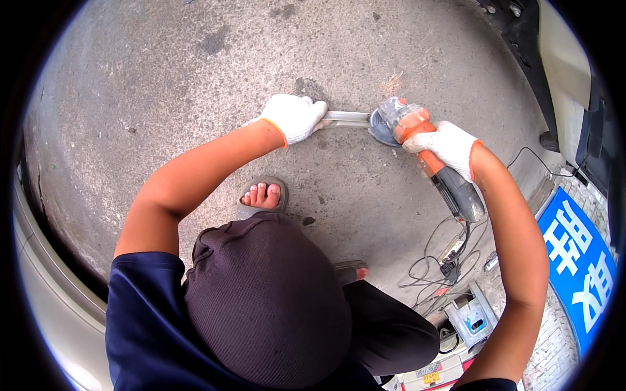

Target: The person works with a colleague to fit a metal reinforcement bar into a car door frame, then moves to the floor to grind the bar with an angle grinder, creating sparks.

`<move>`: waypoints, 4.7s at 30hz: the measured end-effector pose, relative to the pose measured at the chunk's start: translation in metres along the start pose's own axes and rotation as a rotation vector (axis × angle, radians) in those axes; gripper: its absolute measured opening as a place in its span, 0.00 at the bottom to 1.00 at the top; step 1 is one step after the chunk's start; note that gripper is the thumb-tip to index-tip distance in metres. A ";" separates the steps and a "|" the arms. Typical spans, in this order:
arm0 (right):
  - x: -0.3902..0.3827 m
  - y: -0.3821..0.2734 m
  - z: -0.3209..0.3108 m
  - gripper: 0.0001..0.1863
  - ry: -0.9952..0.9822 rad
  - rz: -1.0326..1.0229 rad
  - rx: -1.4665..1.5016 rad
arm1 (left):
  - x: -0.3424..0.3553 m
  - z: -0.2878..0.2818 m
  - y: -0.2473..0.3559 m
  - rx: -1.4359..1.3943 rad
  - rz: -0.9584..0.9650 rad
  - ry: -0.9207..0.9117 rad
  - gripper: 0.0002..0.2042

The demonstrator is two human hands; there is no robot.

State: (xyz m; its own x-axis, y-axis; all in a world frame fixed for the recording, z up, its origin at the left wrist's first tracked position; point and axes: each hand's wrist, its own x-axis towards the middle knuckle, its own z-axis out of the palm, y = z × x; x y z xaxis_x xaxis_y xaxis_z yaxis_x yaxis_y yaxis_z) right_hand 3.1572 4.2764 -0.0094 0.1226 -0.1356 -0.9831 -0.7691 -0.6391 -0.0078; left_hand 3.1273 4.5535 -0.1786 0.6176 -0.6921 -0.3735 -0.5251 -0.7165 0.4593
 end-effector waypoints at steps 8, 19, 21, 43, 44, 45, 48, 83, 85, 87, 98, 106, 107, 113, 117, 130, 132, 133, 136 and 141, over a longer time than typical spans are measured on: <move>0.004 0.000 -0.003 0.22 -0.012 0.002 0.009 | 0.001 -0.001 0.001 -0.009 -0.014 -0.031 0.20; 0.013 0.003 -0.005 0.22 -0.022 0.009 -0.014 | 0.000 0.001 0.000 -0.017 -0.007 -0.013 0.21; 0.009 0.000 -0.005 0.22 -0.012 0.007 -0.018 | 0.001 0.000 0.000 -0.017 -0.009 -0.021 0.21; 0.007 -0.002 -0.008 0.22 -0.026 -0.029 -0.022 | 0.000 0.004 0.001 -0.019 -0.013 0.004 0.21; 0.005 -0.004 -0.008 0.22 -0.017 -0.002 -0.066 | 0.000 0.005 0.001 -0.017 -0.010 -0.003 0.21; 0.002 -0.007 -0.009 0.22 -0.006 0.023 -0.110 | 0.001 0.005 0.001 -0.014 -0.006 -0.007 0.21; -0.003 -0.003 -0.013 0.21 0.025 0.010 0.008 | 0.001 0.005 0.001 -0.008 -0.009 -0.029 0.21; 0.011 -0.002 -0.005 0.21 -0.046 0.047 -0.017 | 0.001 -0.003 0.004 -0.014 -0.035 -0.065 0.21; 0.009 -0.004 -0.005 0.21 -0.050 0.043 -0.007 | 0.000 0.003 0.002 0.000 0.000 0.022 0.21; 0.009 -0.005 -0.004 0.21 -0.048 0.043 -0.001 | -0.001 0.006 0.001 -0.002 -0.003 0.025 0.21; 0.008 0.000 -0.002 0.20 -0.088 0.021 0.096 | -0.001 0.006 0.001 0.004 0.006 0.019 0.21; 0.003 0.008 -0.005 0.19 -0.126 0.024 0.167 | -0.001 0.008 0.000 -0.003 -0.003 0.018 0.20; 0.003 0.010 -0.007 0.20 -0.126 0.030 0.162 | 0.000 0.007 0.000 0.001 -0.002 0.017 0.20; -0.006 0.005 -0.009 0.22 -0.092 -0.009 0.241 | 0.000 0.009 -0.002 0.006 0.002 0.020 0.20; -0.013 0.001 -0.014 0.23 -0.039 -0.011 0.171 | -0.001 0.011 -0.002 0.000 0.009 0.028 0.20; -0.004 0.007 -0.003 0.21 -0.072 0.009 0.139 | 0.001 0.012 -0.001 0.014 0.013 0.046 0.21; -0.005 0.006 -0.003 0.22 -0.071 0.010 0.144 | 0.001 0.011 -0.002 0.012 0.015 0.046 0.21; -0.006 0.006 -0.003 0.22 -0.071 0.003 0.149 | 0.001 0.011 -0.002 0.010 0.016 0.047 0.21; -0.002 0.009 -0.005 0.23 -0.073 0.005 0.153 | 0.000 0.009 -0.002 0.005 0.016 0.049 0.21; -0.001 0.009 -0.004 0.20 -0.067 0.033 0.164 | 0.000 0.007 0.000 -0.008 0.018 0.054 0.20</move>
State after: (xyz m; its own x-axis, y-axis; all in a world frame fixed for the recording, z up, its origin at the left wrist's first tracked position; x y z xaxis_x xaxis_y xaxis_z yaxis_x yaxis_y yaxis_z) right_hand 3.1527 4.2684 -0.0074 0.0579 -0.1007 -0.9932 -0.8646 -0.5024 0.0005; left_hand 3.1233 4.5530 -0.1846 0.6389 -0.6989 -0.3214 -0.5316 -0.7031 0.4723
